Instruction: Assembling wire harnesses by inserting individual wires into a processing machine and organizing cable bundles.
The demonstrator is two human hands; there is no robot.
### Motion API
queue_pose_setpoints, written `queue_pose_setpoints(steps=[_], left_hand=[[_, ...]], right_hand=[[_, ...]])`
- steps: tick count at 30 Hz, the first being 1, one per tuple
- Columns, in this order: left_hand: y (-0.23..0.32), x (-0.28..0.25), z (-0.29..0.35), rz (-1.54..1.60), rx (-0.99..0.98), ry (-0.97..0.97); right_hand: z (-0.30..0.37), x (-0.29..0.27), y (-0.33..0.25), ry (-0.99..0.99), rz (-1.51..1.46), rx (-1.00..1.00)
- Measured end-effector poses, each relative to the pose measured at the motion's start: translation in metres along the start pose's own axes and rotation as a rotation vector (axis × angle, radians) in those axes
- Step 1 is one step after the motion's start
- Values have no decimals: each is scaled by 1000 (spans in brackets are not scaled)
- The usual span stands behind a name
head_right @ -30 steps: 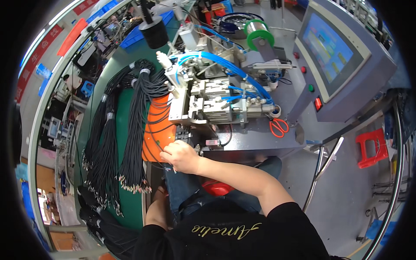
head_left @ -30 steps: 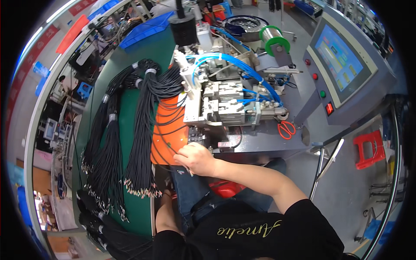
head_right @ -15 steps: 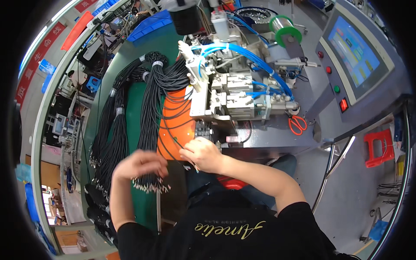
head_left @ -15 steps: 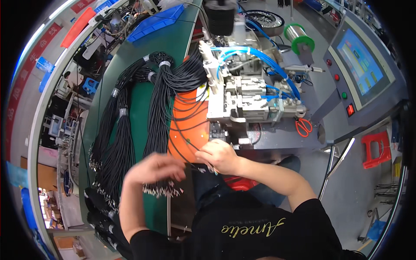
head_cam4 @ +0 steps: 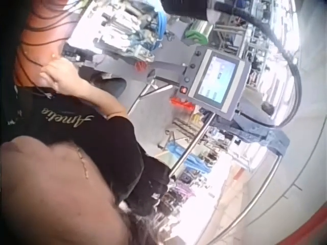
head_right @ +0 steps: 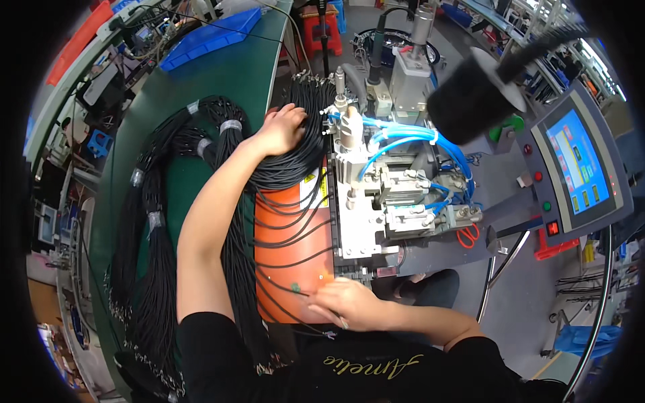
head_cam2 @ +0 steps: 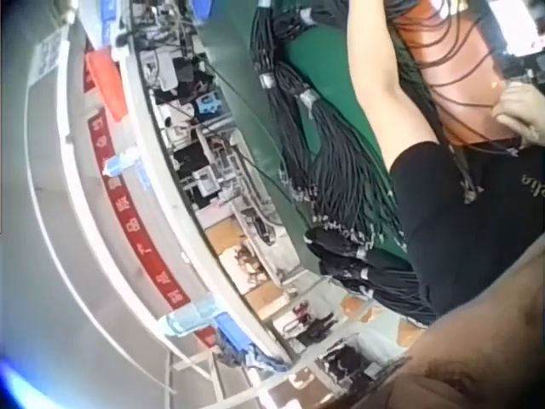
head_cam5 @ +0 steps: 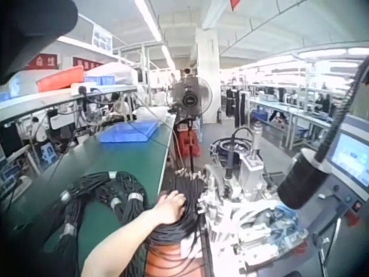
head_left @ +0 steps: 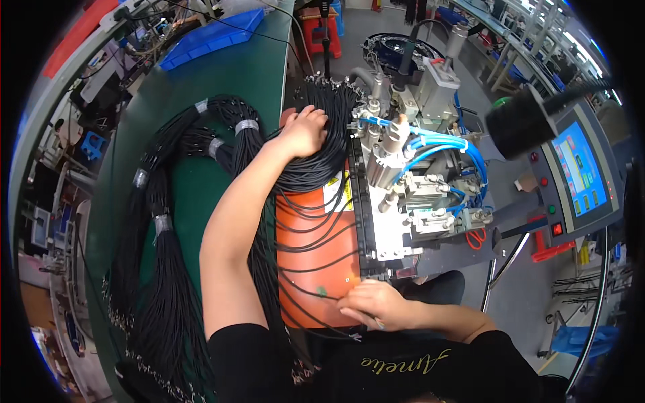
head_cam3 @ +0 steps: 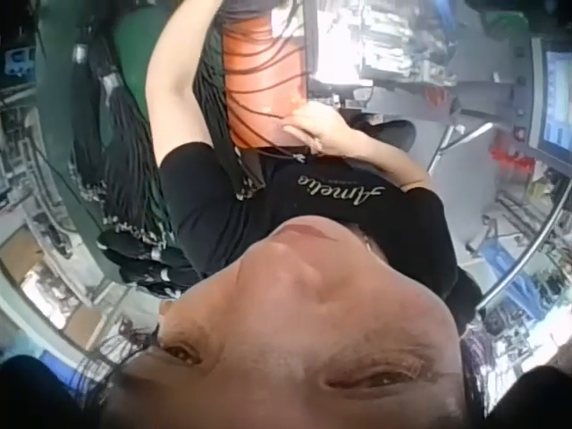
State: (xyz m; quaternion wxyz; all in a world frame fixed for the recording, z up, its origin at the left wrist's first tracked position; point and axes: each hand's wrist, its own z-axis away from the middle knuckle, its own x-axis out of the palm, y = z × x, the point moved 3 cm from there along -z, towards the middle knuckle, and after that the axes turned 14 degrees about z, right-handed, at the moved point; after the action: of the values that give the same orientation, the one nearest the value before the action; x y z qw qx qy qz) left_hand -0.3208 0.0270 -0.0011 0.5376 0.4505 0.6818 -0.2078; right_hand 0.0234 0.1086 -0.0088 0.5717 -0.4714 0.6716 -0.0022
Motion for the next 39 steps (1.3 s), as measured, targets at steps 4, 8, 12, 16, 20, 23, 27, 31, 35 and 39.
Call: queue_pose_setpoints(steps=[4, 8, 12, 16, 20, 23, 27, 31, 35, 39], left_hand=[[-16, -6, -8, -187, -202, -108], [-50, -7, -7, -359, -276, -99], [-57, -11, -33, -419, -349, -231], [-37, -8, -80, 309, -543, -199], [-13, 31, -122, 19, -597, -219], [-44, 65, -140, 210, -546, -296], [-51, 83, -146, 429, -513, -308], [-52, 60, -133, 511, -631, 55], [-73, -26, -97, 1210, -600, 669], [-54, -99, -47, 1644, -510, 825]], right_hand=[[-5, -8, 3, -59, -42, -17], [-7, -11, 8, -91, -92, -30], [-3, -7, 9, -98, -126, -9], [-2, -7, 14, -99, -126, 22], [0, -9, 14, -120, -115, 10], [-1, -7, 13, -117, -107, 2], [0, -5, 15, -98, -96, 8], [0, -8, 17, -88, -82, -7], [1, -7, 16, -107, -106, -2], [1, -14, 13, -86, -129, 0]])
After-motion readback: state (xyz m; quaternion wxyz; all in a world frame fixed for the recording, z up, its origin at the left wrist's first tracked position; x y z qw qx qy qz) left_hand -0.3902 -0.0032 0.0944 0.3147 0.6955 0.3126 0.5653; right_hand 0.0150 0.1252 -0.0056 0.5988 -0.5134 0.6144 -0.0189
